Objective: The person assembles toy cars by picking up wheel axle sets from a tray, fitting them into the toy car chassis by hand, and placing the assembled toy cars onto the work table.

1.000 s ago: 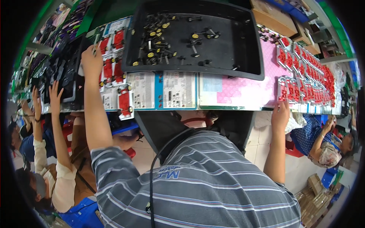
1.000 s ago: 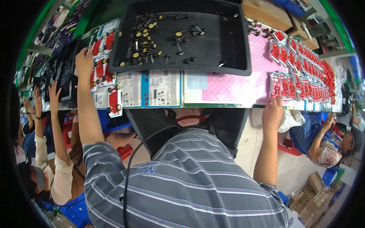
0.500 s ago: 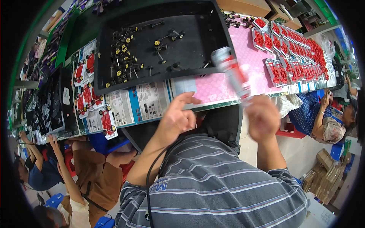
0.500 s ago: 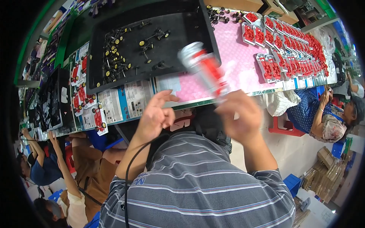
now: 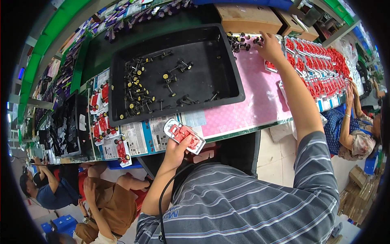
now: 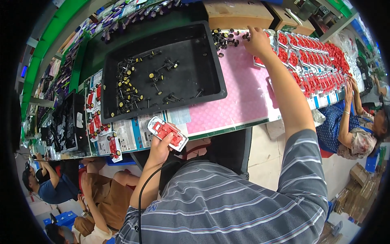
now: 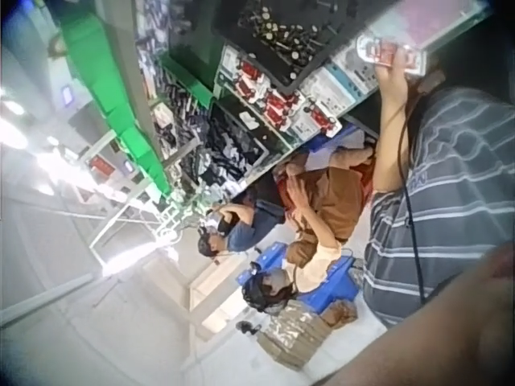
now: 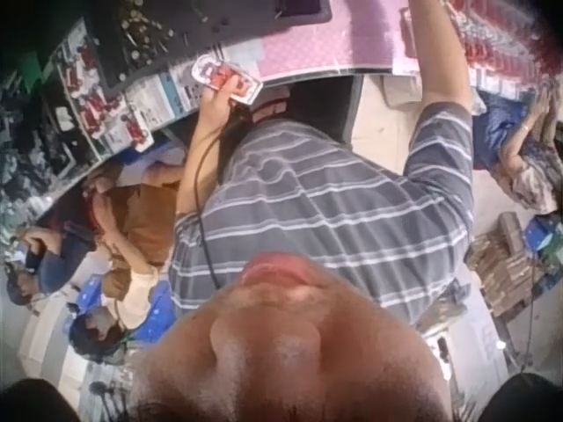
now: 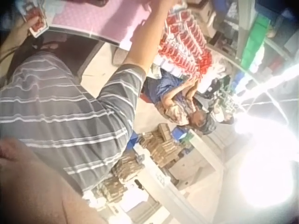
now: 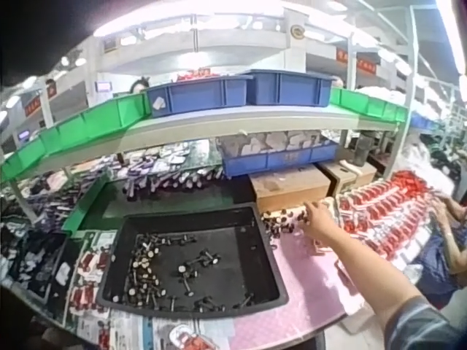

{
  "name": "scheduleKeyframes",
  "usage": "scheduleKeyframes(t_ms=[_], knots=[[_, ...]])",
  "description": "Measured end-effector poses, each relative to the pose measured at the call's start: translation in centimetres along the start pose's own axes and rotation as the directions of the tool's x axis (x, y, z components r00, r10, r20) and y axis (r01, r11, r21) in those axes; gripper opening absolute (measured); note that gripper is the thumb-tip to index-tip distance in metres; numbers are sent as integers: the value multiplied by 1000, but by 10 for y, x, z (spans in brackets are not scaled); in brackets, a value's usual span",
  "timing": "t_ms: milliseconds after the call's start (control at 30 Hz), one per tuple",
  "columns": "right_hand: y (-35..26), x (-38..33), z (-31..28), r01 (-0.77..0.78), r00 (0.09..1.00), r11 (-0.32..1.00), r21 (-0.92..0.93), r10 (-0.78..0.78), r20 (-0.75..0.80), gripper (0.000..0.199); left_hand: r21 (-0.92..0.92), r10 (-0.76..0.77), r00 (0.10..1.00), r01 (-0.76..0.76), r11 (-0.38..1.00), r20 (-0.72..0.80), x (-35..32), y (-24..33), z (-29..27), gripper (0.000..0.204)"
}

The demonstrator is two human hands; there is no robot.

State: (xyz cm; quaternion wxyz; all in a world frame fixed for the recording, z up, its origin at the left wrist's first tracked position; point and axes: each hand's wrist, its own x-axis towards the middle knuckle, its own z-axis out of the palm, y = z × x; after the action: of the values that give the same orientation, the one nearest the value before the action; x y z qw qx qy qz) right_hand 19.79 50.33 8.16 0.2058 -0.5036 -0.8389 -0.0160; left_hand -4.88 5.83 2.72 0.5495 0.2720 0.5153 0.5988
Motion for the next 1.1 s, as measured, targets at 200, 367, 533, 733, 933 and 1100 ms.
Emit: scheduleKeyframes(t_ms=[200,367,533,733,933,1100], knots=[[15,50,33,214,926,938,-273,-106,362,57,9,35,998,-35,999,-61,3,-3,-4,30],[1,42,48,275,903,961,-20,-251,349,49,73,47,998,-49,996,28,5,0,-7,36],[-20,1,60,293,938,952,93,-305,165,41,83,22,999,-25,996,38,6,-3,-8,40],[-20,-3,23,101,984,952,290,-138,109,43,88,61,996,-67,994,63,3,-4,-12,39],[15,44,35,16,989,956,-294,28,143,38,104,49,995,-58,993,83,4,2,-11,37],[24,54,53,-30,974,920,-391,115,196,32,101,89,994,-95,990,57,3,-1,-9,36]])
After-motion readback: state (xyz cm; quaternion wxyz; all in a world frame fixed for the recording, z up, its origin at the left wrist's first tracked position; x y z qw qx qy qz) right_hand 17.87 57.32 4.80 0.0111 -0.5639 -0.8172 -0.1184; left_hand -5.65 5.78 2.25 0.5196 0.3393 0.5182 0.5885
